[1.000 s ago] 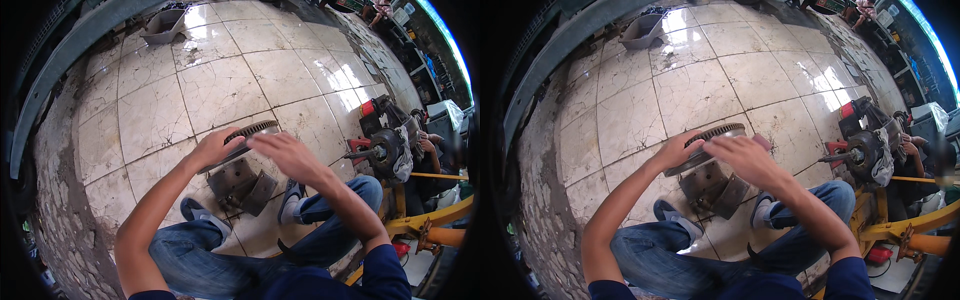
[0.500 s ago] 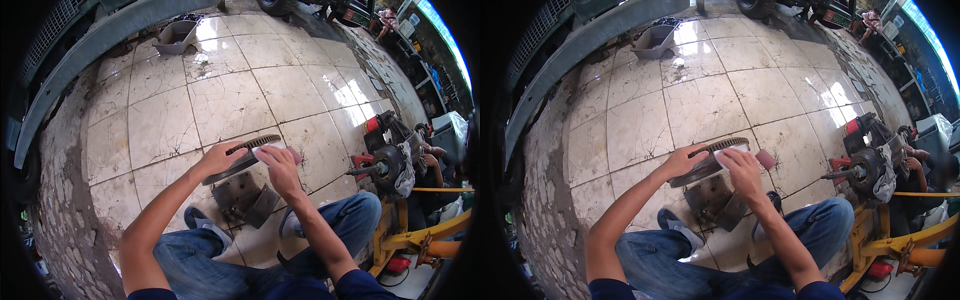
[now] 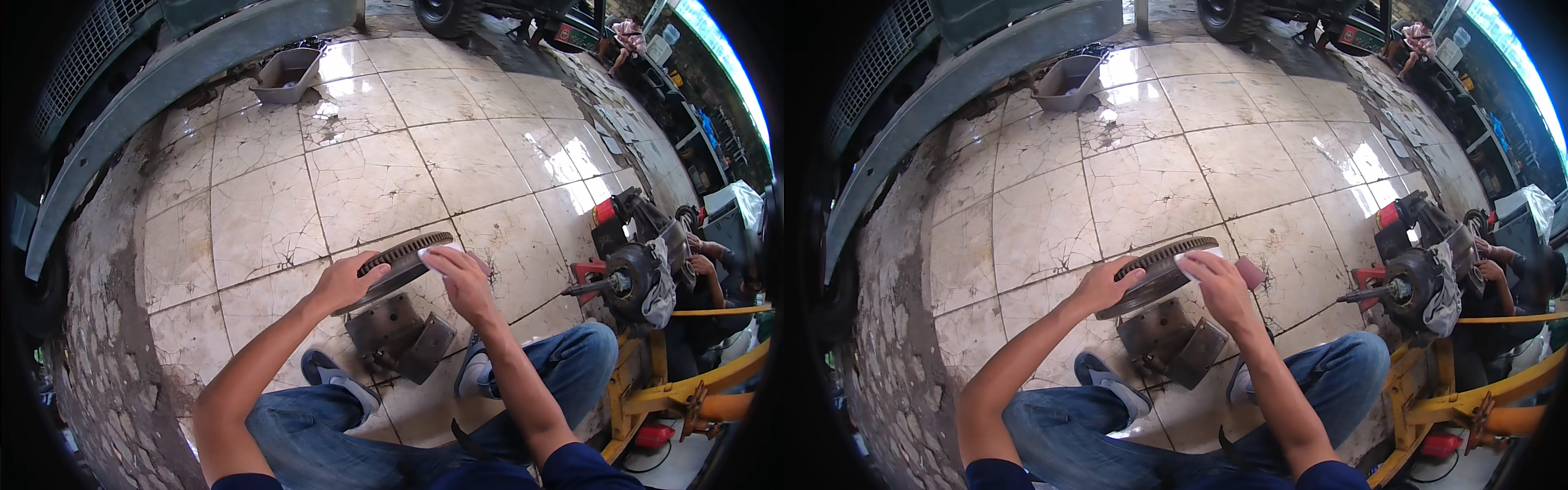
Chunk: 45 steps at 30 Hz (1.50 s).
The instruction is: The person sits on the floor and cleans a large metal gear using a white cloth and a wire brush. They wipe the gear's surface and then scrub the teeth with the brush, repeating the process.
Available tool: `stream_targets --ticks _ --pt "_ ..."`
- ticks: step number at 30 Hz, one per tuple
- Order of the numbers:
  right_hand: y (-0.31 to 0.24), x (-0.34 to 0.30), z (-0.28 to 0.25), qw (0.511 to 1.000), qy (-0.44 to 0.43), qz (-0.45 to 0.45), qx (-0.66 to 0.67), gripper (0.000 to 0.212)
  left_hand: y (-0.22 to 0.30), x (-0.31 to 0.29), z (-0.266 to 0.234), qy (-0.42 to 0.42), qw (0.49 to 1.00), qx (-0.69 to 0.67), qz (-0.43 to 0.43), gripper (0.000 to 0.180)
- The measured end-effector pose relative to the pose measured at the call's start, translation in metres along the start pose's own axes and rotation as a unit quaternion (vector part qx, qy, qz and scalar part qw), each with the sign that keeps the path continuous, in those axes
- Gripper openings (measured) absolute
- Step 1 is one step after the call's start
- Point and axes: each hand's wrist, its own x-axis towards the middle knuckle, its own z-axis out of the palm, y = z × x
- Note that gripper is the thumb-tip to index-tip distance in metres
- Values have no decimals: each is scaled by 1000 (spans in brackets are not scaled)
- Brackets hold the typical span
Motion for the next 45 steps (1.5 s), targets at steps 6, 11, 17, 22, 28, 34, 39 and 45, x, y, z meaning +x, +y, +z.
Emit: stream_targets --ticks 6,11,17,22,28,34,39,45 --pt "48 -40 5 958 128 192 171 34 3 9 5 19 999 -3 27 60" --pt "4 -32 -31 973 -67 192 105 27 -5 7 3 30 998 17 55 60" --pt "-8 52 -69 967 -194 72 -148 15 -3 10 5 12 999 26 40 57" --pt "-49 120 -79 839 -400 -57 -366 14 -1 5 -3 16 999 -1 48 52" --pt "-14 119 -52 855 -314 -195 -363 13 12 8 -7 -20 999 24 34 48" --pt "-32 132 -56 845 -323 -170 -390 13 -1 10 -2 25 998 7 58 53" --pt "-37 79 -48 970 -111 -85 -201 46 -1 6 -3 4 998 -17 61 55" --pt "-13 -6 19 985 -1 -162 -52 34 -28 18 11 20 999 -42 6 62"
